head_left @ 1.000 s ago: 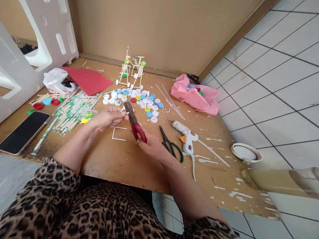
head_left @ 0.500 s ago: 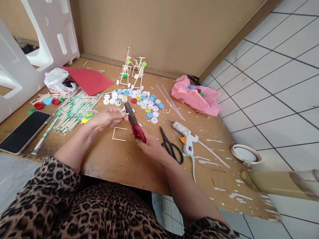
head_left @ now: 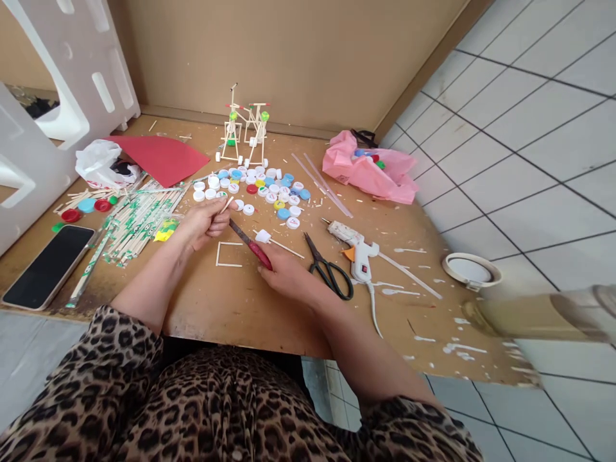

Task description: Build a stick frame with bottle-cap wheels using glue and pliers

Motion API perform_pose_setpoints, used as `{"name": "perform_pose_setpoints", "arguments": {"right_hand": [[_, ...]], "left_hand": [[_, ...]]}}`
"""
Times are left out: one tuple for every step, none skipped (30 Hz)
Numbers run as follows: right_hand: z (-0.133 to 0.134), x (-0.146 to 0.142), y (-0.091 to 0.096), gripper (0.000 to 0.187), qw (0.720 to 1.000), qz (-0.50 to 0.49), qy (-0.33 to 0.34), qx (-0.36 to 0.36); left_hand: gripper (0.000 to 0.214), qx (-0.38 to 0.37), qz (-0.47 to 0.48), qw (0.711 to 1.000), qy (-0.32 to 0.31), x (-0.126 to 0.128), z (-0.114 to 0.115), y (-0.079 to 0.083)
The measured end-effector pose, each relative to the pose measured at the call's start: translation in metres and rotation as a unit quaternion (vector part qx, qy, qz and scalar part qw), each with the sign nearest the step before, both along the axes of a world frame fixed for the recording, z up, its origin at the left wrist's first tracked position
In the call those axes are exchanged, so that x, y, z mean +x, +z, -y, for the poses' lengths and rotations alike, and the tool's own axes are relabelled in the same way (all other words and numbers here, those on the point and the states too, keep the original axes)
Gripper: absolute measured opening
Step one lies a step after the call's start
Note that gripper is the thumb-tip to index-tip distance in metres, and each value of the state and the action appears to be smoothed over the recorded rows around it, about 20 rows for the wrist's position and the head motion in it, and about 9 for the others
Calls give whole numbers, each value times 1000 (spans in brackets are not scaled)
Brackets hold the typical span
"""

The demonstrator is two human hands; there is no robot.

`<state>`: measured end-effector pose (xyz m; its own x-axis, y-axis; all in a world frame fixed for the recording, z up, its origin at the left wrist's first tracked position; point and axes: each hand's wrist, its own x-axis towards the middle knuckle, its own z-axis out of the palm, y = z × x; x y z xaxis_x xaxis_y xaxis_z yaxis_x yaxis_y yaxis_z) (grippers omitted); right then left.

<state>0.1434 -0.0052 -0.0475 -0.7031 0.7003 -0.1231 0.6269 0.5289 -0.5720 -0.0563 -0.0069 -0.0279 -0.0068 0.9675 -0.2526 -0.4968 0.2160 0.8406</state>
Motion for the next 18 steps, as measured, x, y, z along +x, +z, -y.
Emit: {"name": "perform_pose_setpoints", "arguments": {"right_hand": [[1,-2,1,42,1000,16,-6,-3],[2,-4,2,43,1000,27,-11,-5],[4,-6,3,44,999,37,-16,-8],[5,-8,5,46,999,47,-20,-12],[6,-9,7,47,998,56,-25,-14],[7,-10,9,48,997,67,-31,-16],[9,-10,11,48,996,78,-38,-16],[11,-9,13,49,995,89,-45,-13],[13,-7,15,49,993,100,-53,-8],[16,-5,17,48,992,112,-61,-2],[19,-3,18,48,990,125,-68,4],[22,-1,20,48,987,141,-76,9],[25,1,22,48,984,159,-83,14],[29,3,23,48,980,176,-91,20],[32,4,23,49,977,190,-97,27],[34,5,23,48,974,202,-101,35],[36,5,22,48,971,209,-104,45],[36,5,21,49,970,213,-104,56]], "left_hand": [[24,-1,-2,1000,7,0,-1,-1],[23,3,-3,1000,12,0,-2,-2],[22,10,-2,1000,16,0,-3,-3],[21,15,1,1000,19,-1,-4,-4],[20,19,5,1000,22,-1,-5,-5],[19,22,9,999,27,-2,-6,-5],[18,23,12,999,34,-2,-7,-6],[17,22,14,999,40,-2,-8,-7],[17,20,14,999,45,-2,-8,-7],[17,17,12,999,49,-2,-9,-7],[18,11,7,999,52,-3,-9,-8],[20,5,1,999,52,-3,-10,-8],[21,-2,-7,999,53,-3,-10,-8],[22,-5,-13,998,54,-3,-10,-8],[22,-7,-17,998,56,-3,-9,-8],[22,-5,-18,998,57,-2,-9,-8],[22,-1,-17,998,58,-2,-9,-8],[22,4,-14,998,60,-2,-9,-7]]}}
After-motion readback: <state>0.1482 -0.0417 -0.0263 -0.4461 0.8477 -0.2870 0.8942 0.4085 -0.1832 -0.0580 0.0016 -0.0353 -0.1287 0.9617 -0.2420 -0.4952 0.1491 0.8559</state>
